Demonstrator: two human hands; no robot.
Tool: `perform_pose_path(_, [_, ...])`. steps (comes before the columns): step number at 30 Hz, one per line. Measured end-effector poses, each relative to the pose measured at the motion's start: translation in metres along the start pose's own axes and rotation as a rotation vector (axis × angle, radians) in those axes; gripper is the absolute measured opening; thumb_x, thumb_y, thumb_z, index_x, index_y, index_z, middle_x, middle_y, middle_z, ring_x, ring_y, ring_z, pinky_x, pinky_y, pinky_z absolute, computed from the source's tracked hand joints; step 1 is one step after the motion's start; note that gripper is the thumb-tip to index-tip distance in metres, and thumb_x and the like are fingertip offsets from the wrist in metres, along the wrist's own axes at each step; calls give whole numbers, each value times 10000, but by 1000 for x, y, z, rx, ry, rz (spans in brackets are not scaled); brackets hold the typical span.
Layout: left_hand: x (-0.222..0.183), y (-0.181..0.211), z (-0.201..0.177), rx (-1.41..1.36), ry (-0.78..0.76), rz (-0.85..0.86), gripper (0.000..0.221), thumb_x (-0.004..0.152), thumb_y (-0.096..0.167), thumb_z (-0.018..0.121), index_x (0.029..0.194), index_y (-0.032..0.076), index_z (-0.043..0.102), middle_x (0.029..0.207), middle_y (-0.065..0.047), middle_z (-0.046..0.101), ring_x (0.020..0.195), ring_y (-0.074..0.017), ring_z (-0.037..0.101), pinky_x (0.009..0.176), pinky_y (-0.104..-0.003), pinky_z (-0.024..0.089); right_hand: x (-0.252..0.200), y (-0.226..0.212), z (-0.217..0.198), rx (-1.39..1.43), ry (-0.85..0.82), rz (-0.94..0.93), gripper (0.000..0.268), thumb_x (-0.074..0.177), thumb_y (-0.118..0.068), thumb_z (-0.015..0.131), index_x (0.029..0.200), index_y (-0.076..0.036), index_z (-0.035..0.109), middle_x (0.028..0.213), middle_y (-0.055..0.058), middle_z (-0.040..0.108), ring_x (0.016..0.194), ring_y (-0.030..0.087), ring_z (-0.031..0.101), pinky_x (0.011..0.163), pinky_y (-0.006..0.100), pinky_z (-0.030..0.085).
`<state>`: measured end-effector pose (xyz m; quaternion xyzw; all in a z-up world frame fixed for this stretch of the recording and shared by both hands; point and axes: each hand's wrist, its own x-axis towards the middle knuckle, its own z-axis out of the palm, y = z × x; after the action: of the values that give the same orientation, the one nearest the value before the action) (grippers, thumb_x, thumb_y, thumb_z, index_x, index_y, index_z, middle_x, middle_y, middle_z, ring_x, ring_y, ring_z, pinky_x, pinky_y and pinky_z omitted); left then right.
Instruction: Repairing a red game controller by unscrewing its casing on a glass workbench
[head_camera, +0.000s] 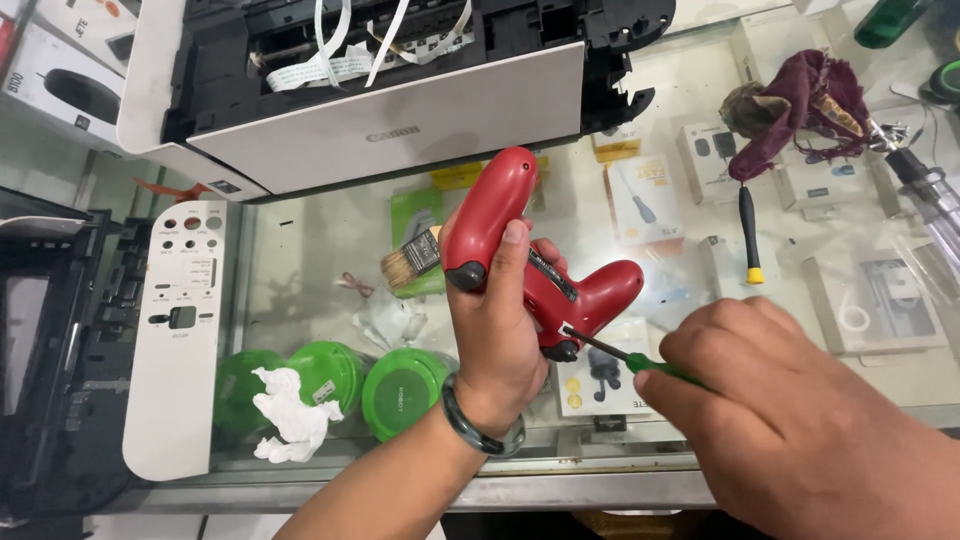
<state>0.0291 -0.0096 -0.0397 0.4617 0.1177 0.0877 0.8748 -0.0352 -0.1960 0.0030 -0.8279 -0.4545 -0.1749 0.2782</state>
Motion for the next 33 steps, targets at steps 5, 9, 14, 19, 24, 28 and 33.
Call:
perform_pose_path(5, [-4, -3, 4, -8, -25, 1, 451, 904, 208, 685, 1305, 75, 526, 980, -89, 582, 703, -220, 636, 560, -368, 547, 1, 15, 6, 16, 99, -46, 344, 997, -313, 479, 1126, -1, 544, 875, 145, 564, 707, 303, 508, 678, 439, 426])
perform_pose_path(9, [-5, -8, 4, -1, -32, 2, 457, 894, 200, 697, 1295, 76, 517, 988, -100, 596, 700, -221, 646, 569, -360, 545, -20, 30, 22, 40, 73, 126, 140, 950, -181, 518, 985, -77, 606, 854, 83, 605, 726, 286, 560, 724, 420, 463])
perform_pose_path(14, [-6, -6, 4, 2, -17, -2, 453, 897, 200, 694, 1293, 71, 517, 972, -95, 586, 694, -212, 643, 524, -355, 549, -14, 21, 32, 175, 360, 132, 341, 891, -10, 707, 1098, -52, 439, 860, 155, 636, 725, 270, 599, 733, 372, 557])
perform_pose_path(19, [-5, -2, 4, -31, 18, -33, 439, 891, 204, 695, 1277, 63, 540, 973, -96, 592, 686, -210, 632, 531, -352, 539, -11, 16, 17, 48, 335, 133, 463, 848, -175, 833, 1169, -23, 536, 918, 134, 701, 821, 251, 738, 777, 377, 637])
perform_pose_path(24, [-2, 0, 4, -7, -3, -14, 530, 884, 225, 693, 1352, -6, 599, 768, -109, 643, 644, -137, 627, 548, -257, 500, -10, 0, 3, -43, 290, 104, 418, 872, -129, 793, 1216, -10, 589, 1123, 185, 698, 1027, 321, 785, 892, 382, 663])
perform_pose_path(28, [1, -2, 3, -78, 90, -124, 447, 864, 239, 705, 1232, 2, 615, 993, -87, 604, 677, -221, 627, 544, -376, 527, -10, 1, 6, -53, 311, 74, 383, 901, -66, 778, 1226, 3, 585, 1084, 161, 703, 966, 279, 783, 872, 370, 678])
perform_pose_path(33, [1, 0, 5, -40, 90, -58, 501, 872, 202, 685, 1316, -20, 620, 984, -140, 615, 649, -188, 626, 535, -308, 521, -3, -4, -1, -21, 272, 139, 340, 904, 67, 703, 1218, -9, 598, 1149, 177, 734, 984, 241, 793, 930, 387, 673])
